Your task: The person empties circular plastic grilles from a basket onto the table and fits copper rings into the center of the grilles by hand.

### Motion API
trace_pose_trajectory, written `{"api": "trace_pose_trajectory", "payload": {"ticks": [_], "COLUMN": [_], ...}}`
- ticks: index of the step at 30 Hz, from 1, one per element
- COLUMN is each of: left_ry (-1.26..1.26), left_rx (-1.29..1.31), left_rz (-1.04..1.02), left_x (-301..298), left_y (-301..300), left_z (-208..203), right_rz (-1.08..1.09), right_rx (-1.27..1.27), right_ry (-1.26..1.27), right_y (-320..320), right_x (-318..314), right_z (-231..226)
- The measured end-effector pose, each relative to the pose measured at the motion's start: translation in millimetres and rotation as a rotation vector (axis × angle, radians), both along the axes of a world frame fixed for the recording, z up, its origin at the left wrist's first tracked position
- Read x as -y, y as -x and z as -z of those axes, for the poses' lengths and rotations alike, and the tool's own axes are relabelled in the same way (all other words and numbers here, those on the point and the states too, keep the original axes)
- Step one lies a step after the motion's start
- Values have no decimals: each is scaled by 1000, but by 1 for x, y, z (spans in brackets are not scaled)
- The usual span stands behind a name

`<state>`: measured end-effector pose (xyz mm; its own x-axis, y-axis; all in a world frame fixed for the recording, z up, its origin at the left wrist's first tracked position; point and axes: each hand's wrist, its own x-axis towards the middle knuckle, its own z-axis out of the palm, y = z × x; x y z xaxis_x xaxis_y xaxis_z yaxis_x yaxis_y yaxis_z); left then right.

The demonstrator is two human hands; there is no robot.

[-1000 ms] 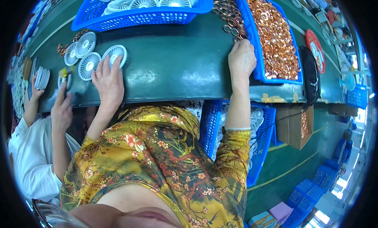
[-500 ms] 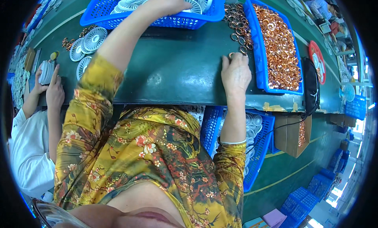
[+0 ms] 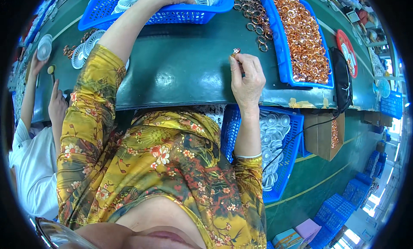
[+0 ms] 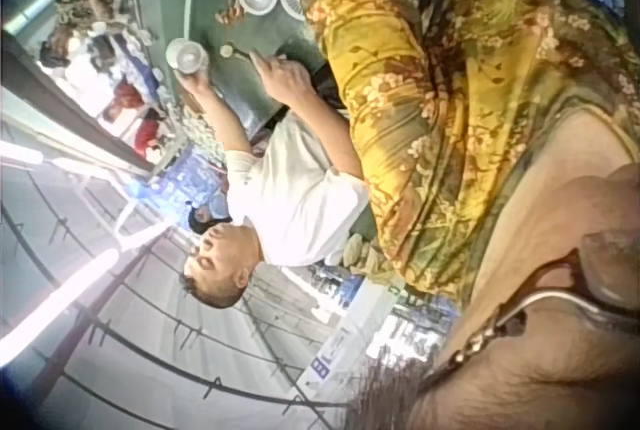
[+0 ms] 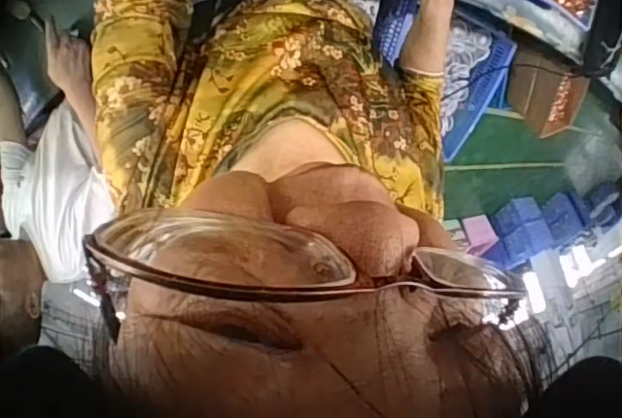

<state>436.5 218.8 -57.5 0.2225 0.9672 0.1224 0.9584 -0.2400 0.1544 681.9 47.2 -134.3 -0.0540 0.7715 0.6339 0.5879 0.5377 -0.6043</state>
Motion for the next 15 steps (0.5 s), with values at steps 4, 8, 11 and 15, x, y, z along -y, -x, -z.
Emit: {"api": "trace_pose_trajectory", "payload": {"ticks": [4, 8, 11, 15], "left_ry": [26, -107, -572, -546], "left_rx": [-6, 209, 396, 781], "left_rz": [31, 157, 318, 124], "left_x": [-4, 17, 46, 160], "left_y": [7, 14, -31, -29], "left_z": [4, -6, -1, -16], "right_rz": [-36, -55, 77, -36], "right_rx": [-16, -11, -39, 24], "right_ry": [-56, -113, -149, -315], "right_y": [4, 8, -1, 14], "right_x": [2, 6, 14, 22], "right_z": [-3, -7, 2, -27]}}
